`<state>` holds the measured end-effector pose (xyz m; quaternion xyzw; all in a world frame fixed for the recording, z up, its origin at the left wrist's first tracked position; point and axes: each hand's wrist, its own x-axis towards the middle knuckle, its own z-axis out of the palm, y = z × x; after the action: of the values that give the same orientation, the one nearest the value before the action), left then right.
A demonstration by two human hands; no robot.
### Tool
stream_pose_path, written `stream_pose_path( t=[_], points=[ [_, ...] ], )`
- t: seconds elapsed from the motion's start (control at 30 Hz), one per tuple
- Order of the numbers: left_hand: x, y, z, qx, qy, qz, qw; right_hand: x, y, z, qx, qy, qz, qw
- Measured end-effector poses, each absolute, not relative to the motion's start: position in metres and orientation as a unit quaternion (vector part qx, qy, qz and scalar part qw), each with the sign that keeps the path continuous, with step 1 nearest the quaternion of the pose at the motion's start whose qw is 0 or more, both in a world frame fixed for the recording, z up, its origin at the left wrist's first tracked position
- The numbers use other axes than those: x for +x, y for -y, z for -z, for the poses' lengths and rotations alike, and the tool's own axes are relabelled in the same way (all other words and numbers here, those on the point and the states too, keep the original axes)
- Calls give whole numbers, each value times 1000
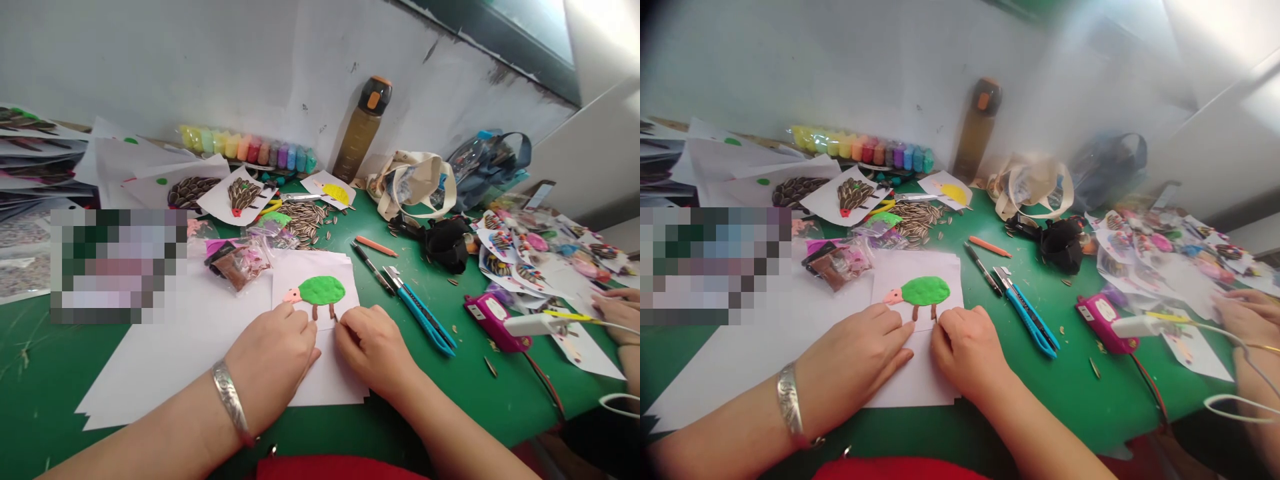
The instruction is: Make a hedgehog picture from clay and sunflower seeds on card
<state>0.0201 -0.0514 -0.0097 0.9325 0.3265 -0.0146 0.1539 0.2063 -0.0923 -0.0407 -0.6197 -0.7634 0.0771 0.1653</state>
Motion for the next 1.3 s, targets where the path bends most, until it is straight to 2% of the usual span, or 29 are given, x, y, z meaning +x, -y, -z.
stream_pose_path(
  t=[0.5,1.3],
  points=[
    [20,52,7,933,-325,23,153,207,91,41,-625,760,-53,172],
    [20,52,8,934,-324,13,148,211,84,35,-635,750,-85,164]
  ],
)
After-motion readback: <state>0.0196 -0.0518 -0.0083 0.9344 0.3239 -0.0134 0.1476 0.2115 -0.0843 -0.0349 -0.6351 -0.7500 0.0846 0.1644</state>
